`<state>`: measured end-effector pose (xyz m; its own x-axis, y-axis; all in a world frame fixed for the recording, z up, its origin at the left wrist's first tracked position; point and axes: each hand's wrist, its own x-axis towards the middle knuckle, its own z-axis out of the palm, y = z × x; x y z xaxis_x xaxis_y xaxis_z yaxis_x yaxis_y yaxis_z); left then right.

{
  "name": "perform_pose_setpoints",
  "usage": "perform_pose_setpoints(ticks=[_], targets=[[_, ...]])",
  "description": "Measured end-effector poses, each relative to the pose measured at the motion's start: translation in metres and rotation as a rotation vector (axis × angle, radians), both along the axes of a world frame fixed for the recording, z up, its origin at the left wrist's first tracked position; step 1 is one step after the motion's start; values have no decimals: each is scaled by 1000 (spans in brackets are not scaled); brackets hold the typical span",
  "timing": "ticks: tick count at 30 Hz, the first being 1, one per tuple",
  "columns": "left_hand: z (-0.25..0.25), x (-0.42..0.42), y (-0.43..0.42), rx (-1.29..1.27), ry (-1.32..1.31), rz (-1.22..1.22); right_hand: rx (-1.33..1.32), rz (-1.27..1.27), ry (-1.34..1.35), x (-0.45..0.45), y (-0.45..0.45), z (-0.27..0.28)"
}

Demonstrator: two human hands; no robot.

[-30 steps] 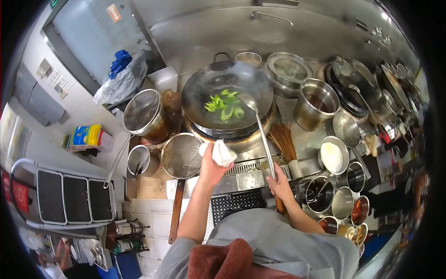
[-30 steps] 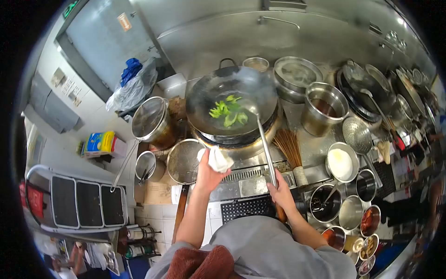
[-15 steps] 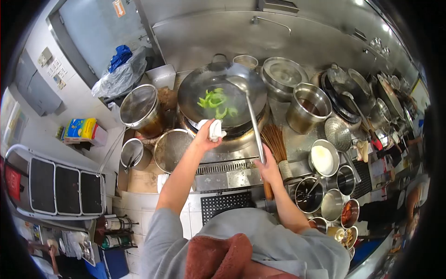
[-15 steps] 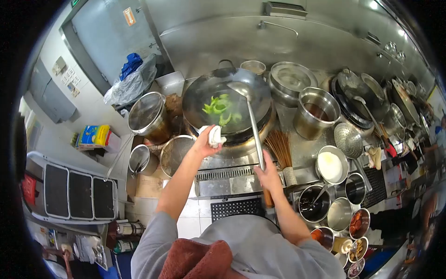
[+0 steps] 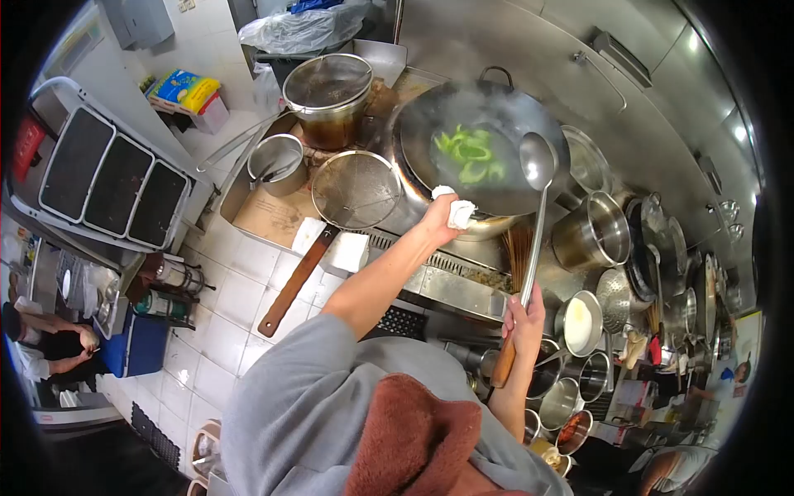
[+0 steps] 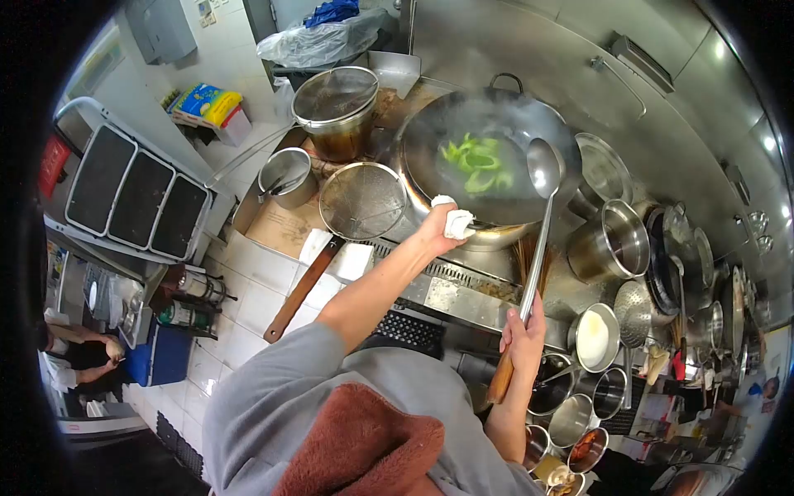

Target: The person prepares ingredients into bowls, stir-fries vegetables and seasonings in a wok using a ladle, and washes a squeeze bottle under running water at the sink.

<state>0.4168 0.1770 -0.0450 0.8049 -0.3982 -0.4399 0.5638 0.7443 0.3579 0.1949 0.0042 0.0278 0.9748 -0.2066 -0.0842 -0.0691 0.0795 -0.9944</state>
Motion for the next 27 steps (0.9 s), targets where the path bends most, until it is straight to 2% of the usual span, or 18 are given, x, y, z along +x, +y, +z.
perform_pose_setpoints(ticks=[9,12,27], targets=[[16,-54,13,-76,50,7,72,-66,88,-12,12,36],[6,-64,28,-173,34,-20,64,-75,70,-14,17,45],[-16,-88,84,-188,33,-120,10,-55,64,-22,44,64]])
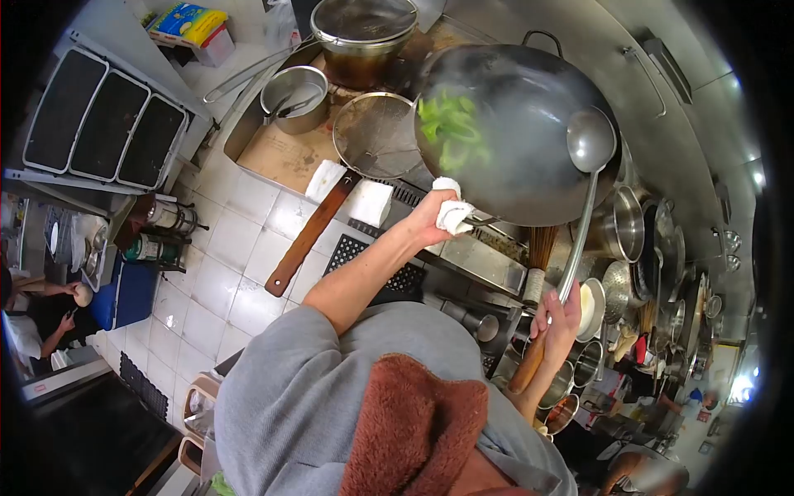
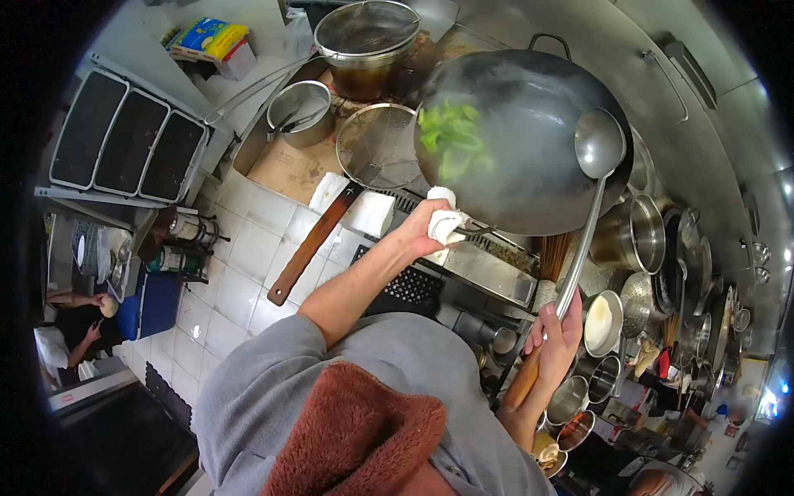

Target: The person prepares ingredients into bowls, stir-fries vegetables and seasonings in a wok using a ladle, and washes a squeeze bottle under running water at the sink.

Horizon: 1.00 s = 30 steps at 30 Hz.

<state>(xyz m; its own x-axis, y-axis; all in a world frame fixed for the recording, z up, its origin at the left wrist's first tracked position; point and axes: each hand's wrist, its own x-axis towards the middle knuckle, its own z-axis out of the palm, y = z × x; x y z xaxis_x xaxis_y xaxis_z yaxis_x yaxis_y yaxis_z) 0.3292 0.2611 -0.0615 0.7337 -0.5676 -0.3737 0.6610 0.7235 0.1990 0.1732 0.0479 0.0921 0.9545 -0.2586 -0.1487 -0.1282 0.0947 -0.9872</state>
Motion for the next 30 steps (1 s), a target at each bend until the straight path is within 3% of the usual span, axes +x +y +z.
perform_pose_setpoints(ticks=[15,30], targets=[[-1,1,10,-39,28,-26,-21,-6,-19,5,29,16],[-11,4,14,-236,70,-34,-74,-7,-41,16,50,31]])
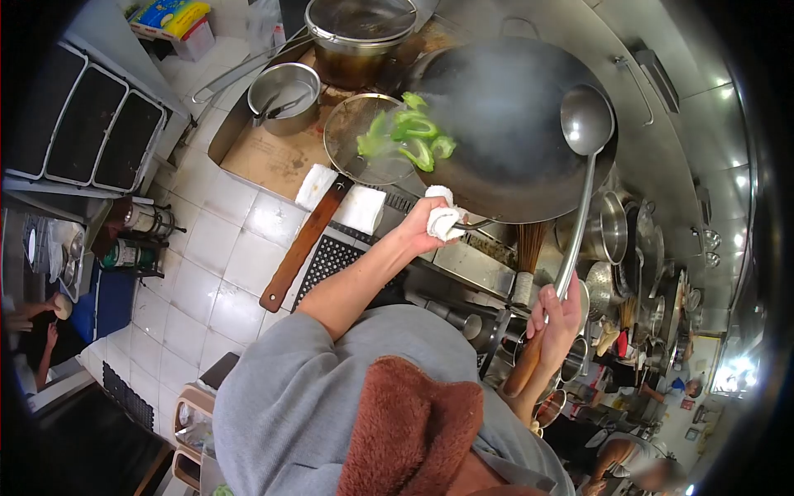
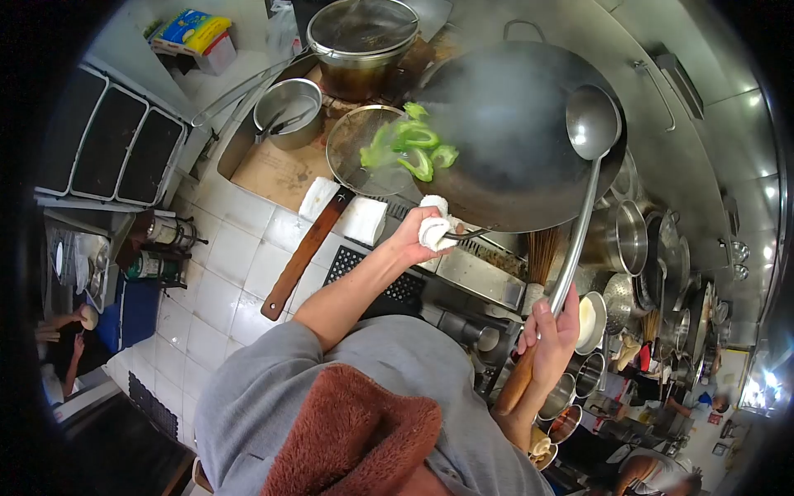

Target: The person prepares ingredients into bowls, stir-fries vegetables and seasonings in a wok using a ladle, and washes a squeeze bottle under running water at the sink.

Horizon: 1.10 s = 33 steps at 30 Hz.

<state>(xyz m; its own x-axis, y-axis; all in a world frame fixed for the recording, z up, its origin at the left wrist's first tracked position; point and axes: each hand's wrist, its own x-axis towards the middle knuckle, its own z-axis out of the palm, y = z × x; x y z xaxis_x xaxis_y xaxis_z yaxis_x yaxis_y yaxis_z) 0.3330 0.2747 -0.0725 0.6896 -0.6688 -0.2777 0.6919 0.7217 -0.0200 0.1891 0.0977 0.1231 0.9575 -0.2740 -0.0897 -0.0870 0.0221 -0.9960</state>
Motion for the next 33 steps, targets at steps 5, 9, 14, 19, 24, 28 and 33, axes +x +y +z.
perform_pose_setpoints(ticks=[5,9,14,19,24,28,33], targets=[[-6,1,0,-130,32,-2,4,48,-17,9,17,13],[-33,3,-4,-264,-49,4,52,43,-50,12,36,14],[-40,6,-8,-492,-7,-54,88,47,-73,16,53,13],[-34,6,-10,-482,-55,-27,85,41,-84,19,56,11],[-33,9,-9,-515,-52,-103,85,3,-95,19,59,11],[-19,15,-14,-478,7,-144,47,0,-85,22,59,12],[-22,34,-44,-347,19,-74,41,-17,-88,30,55,11]])
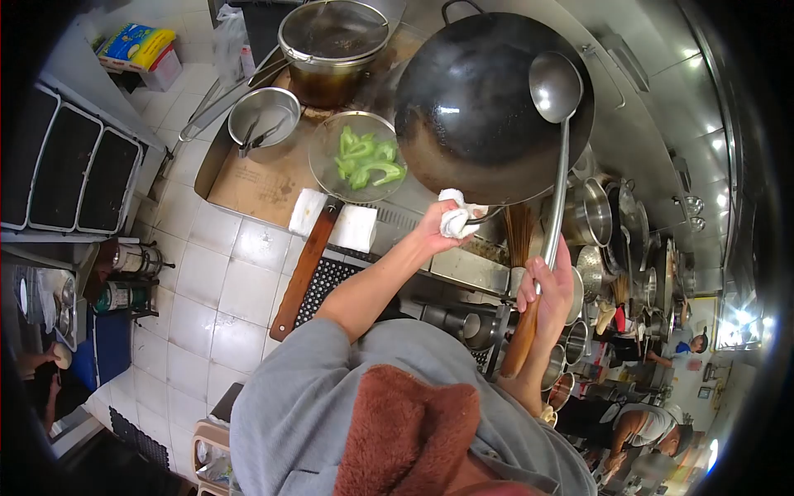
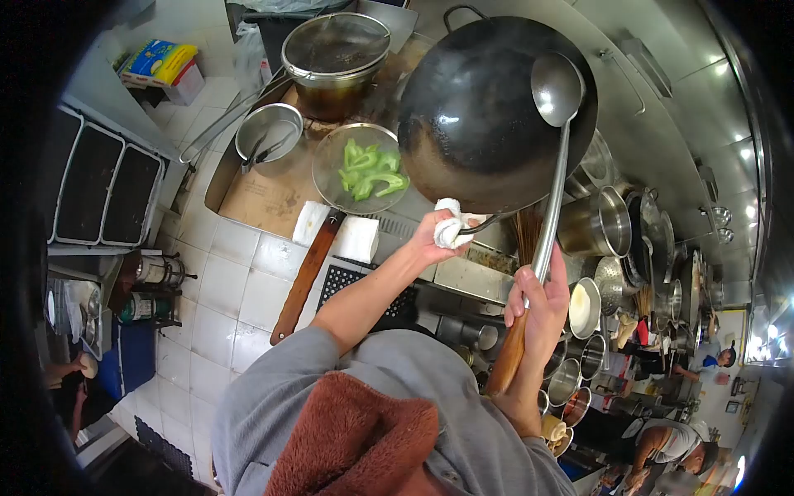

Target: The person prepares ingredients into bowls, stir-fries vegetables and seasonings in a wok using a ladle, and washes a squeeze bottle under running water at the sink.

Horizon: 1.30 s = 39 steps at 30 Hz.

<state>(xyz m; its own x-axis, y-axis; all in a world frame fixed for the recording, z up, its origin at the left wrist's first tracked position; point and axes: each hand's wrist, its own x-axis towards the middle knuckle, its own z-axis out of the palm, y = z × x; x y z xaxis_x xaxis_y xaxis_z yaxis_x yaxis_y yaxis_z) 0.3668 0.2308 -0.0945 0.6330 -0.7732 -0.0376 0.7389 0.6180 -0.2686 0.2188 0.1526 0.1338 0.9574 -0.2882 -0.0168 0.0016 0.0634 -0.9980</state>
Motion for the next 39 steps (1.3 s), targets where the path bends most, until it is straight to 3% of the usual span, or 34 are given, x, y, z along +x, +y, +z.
perform_pose_setpoints(ticks=[3,5,6,9,11,12,13,15,17,18,23,27,29,31,32,34,35,36,37,38,39], targets=[[22,3,2,-14,-28,-11,12,6,-26,9,0,-2],[33,6,-4,159,9,-6,15,-69,-40,17,-1,-4],[19,16,-12,-2,-89,-53,20,-84,-47,21,-4,-6],[17,18,-17,16,-99,35,-28,-73,-22,31,-21,-18],[34,10,-7,284,-75,84,-37,-42,-2,33,-41,-38],[28,11,-8,297,-35,105,-27,-6,16,32,-53,-43],[53,2,1,495,20,156,-5,-62,-20,31,-63,-40],[44,8,4,627,-139,122,291,-41,44,19,-92,-30],[52,10,1,833,-274,119,392,-73,-100,8,-129,-34],[71,10,0,902,-332,141,354,-150,-108,5,-149,-35],[70,49,3,942,-247,187,151,-299,123,-28,-284,-22],[96,64,-20,1114,-295,37,-138,-183,343,-18,-370,-11],[90,79,-26,1059,-264,92,-233,-146,425,1,-395,-12],[85,81,-34,1017,-317,74,-443,50,504,19,-414,-14],[83,81,-40,1044,-266,125,-428,46,510,22,-411,-8],[89,71,-45,996,-257,173,404,-210,472,23,-406,9],[80,67,-39,1001,-254,174,408,-207,476,21,-409,6],[63,59,-28,1376,-692,444,480,-190,437,15,-413,2],[72,43,-22,1420,-665,484,548,-179,399,7,-416,0],[81,27,-16,1464,-637,522,397,-177,359,-2,-416,-3],[122,1,-9,1165,-154,320,395,-158,337,-11,-404,13]])
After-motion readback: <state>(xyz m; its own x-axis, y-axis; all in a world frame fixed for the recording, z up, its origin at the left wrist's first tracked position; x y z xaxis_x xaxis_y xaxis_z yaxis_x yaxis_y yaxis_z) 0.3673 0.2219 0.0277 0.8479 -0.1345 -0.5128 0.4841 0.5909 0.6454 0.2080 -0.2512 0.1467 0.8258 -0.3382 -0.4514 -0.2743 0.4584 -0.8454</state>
